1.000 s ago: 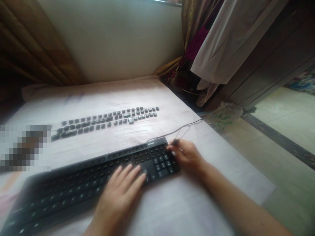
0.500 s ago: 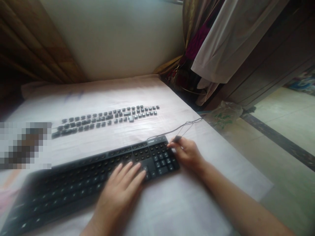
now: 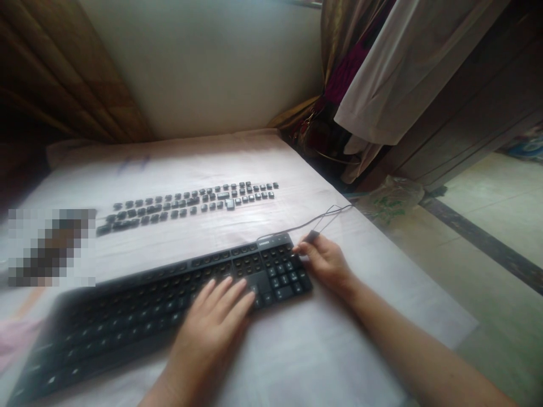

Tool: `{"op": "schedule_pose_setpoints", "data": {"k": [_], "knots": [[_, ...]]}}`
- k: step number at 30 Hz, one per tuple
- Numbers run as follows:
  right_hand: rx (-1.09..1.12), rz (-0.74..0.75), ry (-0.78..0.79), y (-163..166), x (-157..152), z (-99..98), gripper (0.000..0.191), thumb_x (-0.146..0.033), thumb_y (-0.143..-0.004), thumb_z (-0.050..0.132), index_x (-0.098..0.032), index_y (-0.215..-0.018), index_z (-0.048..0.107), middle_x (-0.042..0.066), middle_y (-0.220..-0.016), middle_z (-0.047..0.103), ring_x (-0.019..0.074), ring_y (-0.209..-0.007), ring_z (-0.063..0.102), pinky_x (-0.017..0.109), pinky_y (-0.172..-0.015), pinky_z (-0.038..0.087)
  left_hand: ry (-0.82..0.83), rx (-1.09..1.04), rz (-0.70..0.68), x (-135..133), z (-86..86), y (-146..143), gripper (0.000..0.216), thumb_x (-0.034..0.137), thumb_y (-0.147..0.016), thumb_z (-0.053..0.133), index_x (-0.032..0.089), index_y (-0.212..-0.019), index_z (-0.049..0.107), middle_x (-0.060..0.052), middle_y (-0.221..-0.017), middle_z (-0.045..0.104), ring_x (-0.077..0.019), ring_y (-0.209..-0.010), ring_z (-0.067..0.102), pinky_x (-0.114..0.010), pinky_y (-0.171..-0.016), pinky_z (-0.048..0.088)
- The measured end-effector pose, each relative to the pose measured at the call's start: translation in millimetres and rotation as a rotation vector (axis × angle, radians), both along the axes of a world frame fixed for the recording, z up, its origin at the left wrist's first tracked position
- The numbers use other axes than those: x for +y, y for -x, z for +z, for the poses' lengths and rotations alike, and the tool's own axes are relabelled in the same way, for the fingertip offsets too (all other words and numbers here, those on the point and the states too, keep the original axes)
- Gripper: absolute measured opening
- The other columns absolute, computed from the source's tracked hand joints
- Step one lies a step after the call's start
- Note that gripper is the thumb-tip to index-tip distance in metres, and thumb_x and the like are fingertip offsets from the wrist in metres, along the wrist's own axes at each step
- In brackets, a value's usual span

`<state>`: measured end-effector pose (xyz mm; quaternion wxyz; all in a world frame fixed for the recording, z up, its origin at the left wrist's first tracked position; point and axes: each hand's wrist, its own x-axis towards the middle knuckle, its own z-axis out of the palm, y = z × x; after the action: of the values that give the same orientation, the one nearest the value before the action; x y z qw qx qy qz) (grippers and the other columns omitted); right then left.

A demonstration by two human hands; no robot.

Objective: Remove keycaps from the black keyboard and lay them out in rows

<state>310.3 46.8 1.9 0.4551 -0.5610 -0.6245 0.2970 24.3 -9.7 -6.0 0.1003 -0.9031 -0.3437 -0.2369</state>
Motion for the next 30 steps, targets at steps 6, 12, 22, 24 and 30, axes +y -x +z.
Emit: {"op": "schedule_pose_setpoints", "data": {"k": [6,12,22,24,30], "knots": [[0.299,-0.124,0.059,-1.1,5.9,4.4,0.052,-0.072,-0.077,0.064,-0.02,-0.077,0.059,0.003,-0.067,0.071,0.019,-0.059,0.071,0.033,-0.06,0.061,0.001,0.005,-0.007,-0.2,-1.0,1.0,0.031,0.018,-0.098,0.048,0.018,-0.124,0.064,-0.009,-0.128,0.069,-0.0283,-0.118,0.064,-0.052,-0.099,0.051],[0.0,-0.157,0.052,-6.9,11.6,-5.4,0.05,-0.066,-0.092,0.042,-0.019,-0.081,0.057,0.007,-0.07,0.073,0.0188,-0.057,0.071,0.03,-0.055,0.058,0.019,0.003,0.001,0.0,-0.7,1.4,0.031,0.019,-0.098,0.048,0.02,-0.124,0.065,-0.009,-0.129,0.068,-0.0279,-0.119,0.064,-0.052,-0.101,0.05],[-0.501,-0.227,0.091,-26.9,10.9,2.1,0.035,-0.034,-0.082,0.052,-0.016,-0.106,0.071,0.003,-0.062,0.069,0.0231,-0.061,0.066,0.032,-0.062,0.046,-0.005,0.015,-0.007,0.8,0.2,2.2,0.032,0.019,-0.097,0.049,0.02,-0.125,0.064,-0.009,-0.129,0.068,-0.0273,-0.118,0.064,-0.051,-0.099,0.051],[-0.55,-0.224,0.11,-28.4,10.2,3.2,0.038,-0.032,-0.08,0.053,-0.016,-0.109,0.072,0.003,-0.061,0.069,0.0234,-0.06,0.065,0.032,-0.061,0.045,-0.005,0.02,-0.006,0.9,0.6,2.3,0.032,0.02,-0.097,0.049,0.021,-0.125,0.064,-0.008,-0.129,0.068,-0.0268,-0.118,0.064,-0.05,-0.1,0.051],[-0.772,-0.189,0.17,-38.9,8.2,5.5,0.041,-0.033,-0.082,0.059,-0.021,-0.119,0.071,0.002,-0.065,0.073,0.0221,-0.059,0.065,0.029,-0.058,0.044,-0.016,0.027,-0.002,0.9,0.9,3.1,0.031,0.02,-0.098,0.048,0.021,-0.124,0.065,-0.008,-0.128,0.069,-0.026,-0.117,0.065,-0.049,-0.099,0.052]]}}
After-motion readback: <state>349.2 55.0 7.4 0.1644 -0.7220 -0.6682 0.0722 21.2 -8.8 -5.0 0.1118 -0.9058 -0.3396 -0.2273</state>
